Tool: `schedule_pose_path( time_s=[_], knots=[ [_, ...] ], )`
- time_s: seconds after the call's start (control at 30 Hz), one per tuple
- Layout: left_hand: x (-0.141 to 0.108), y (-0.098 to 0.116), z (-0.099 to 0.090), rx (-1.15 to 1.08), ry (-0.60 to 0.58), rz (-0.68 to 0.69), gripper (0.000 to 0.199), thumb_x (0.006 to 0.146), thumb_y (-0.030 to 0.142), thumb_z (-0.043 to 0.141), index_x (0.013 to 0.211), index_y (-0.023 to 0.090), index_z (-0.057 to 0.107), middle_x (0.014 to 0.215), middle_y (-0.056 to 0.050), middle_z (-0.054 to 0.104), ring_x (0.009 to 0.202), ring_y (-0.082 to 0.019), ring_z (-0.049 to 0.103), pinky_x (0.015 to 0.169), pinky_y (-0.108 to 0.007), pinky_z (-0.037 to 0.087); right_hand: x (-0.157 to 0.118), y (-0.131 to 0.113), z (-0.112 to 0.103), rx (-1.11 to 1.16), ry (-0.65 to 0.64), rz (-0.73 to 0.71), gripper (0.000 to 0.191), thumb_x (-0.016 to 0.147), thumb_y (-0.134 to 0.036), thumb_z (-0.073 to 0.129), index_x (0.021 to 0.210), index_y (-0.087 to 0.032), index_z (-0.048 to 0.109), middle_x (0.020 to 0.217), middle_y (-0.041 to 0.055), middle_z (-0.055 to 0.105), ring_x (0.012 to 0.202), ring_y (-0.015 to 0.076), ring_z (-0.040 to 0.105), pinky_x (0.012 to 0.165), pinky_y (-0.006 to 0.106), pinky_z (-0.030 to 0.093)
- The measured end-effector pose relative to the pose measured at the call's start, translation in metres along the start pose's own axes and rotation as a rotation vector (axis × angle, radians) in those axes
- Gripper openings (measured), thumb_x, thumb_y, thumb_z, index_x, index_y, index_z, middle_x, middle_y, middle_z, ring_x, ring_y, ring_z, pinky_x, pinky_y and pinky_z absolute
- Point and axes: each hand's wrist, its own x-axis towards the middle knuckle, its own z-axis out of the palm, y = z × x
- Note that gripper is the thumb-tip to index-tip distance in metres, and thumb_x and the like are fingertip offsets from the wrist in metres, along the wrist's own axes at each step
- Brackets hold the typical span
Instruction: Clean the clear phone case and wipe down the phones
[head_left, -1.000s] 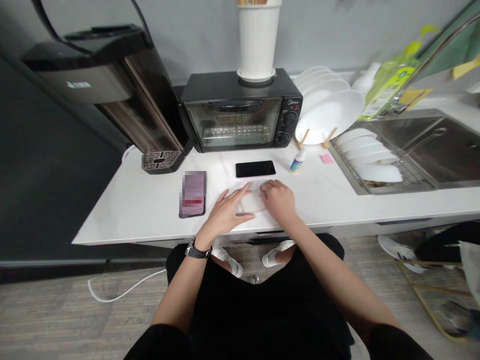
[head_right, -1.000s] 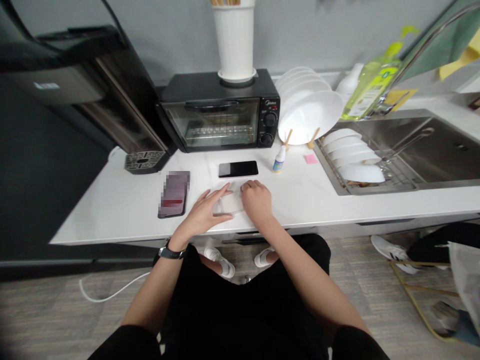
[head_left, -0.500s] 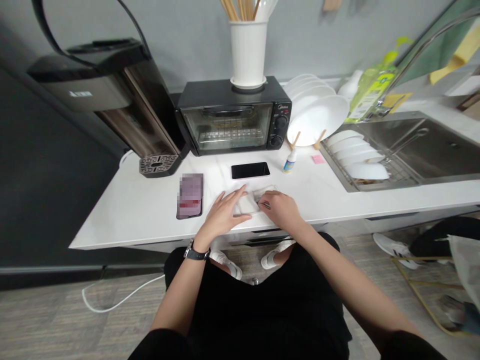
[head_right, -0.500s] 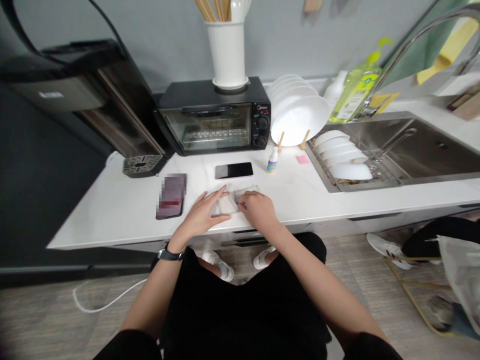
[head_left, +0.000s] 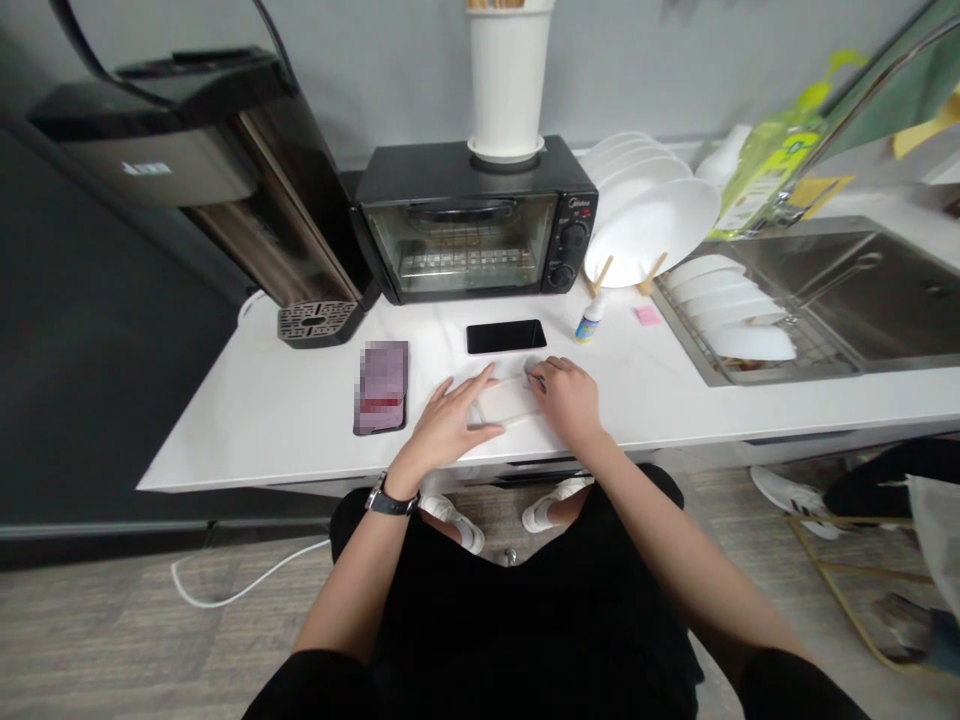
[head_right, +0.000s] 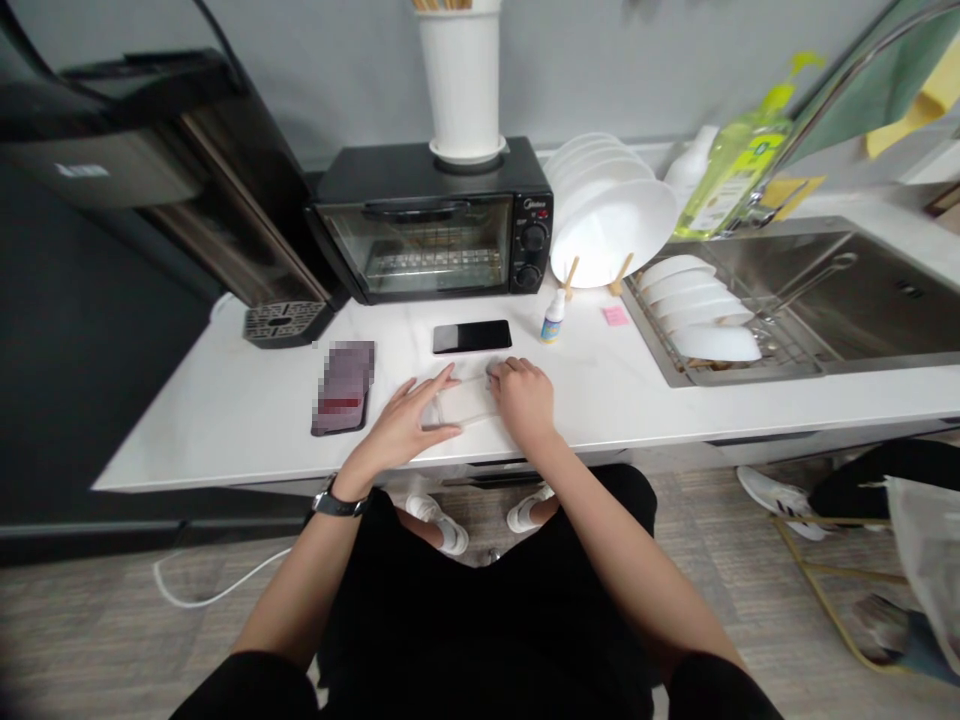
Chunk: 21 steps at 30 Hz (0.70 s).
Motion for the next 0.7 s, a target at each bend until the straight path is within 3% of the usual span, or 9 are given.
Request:
schedule_pose_path(
  time_s=[0.17, 0.27, 0.47, 0.7],
  knots=[
    [-0.002, 0.002, -0.001, 0.015, 0.016, -0.005, 0.098, 0.105, 0.041, 0.077, 0.186, 0.027, 0.024, 0.184, -0.012, 0.051, 0.168, -0.03, 0.052, 0.148, -0.056, 0.021, 0.004, -0.041, 0.007, 0.218, -0.105, -0.218, 0.02, 0.111, -0.015, 0.066, 0.116, -0.018, 0.085, 0.124, 0.012, 0.086, 0.12, 0.0269, 0.077, 0.102, 0.034, 0.052],
    [-0.003, 0.0, 0.002, 0.041, 0.031, 0.009, 0.098, 0.105, 0.038, 0.076, 0.186, 0.026, 0.023, 0.181, -0.012, 0.055, 0.165, -0.03, 0.056, 0.148, -0.054, 0.023, -0.003, -0.046, 0.006, 0.302, -0.141, -0.308, 0.017, 0.109, -0.015, 0.07, 0.112, -0.02, 0.086, 0.125, 0.0085, 0.087, 0.12, 0.0249, 0.079, 0.104, 0.033, 0.052],
    [-0.003, -0.001, 0.006, 0.043, 0.025, 0.005, 0.102, 0.104, 0.047, 0.077, 0.187, 0.03, 0.02, 0.176, -0.009, 0.061, 0.166, -0.029, 0.055, 0.149, -0.058, 0.02, -0.014, -0.006, -0.009, 0.234, -0.209, -0.256, 0.015, 0.108, -0.019, 0.073, 0.106, -0.024, 0.088, 0.112, 0.0043, 0.09, 0.11, 0.0245, 0.082, 0.099, 0.034, 0.05],
    [-0.003, -0.001, 0.004, 0.022, -0.003, -0.004, 0.103, 0.105, 0.05, 0.075, 0.188, 0.034, 0.016, 0.178, -0.007, 0.059, 0.169, -0.028, 0.052, 0.149, -0.058, 0.015, -0.022, 0.043, -0.02, -0.068, -0.041, -0.028, 0.021, 0.109, -0.017, 0.066, 0.106, -0.019, 0.087, 0.114, 0.012, 0.089, 0.109, 0.0279, 0.079, 0.09, 0.037, 0.042]
  ],
)
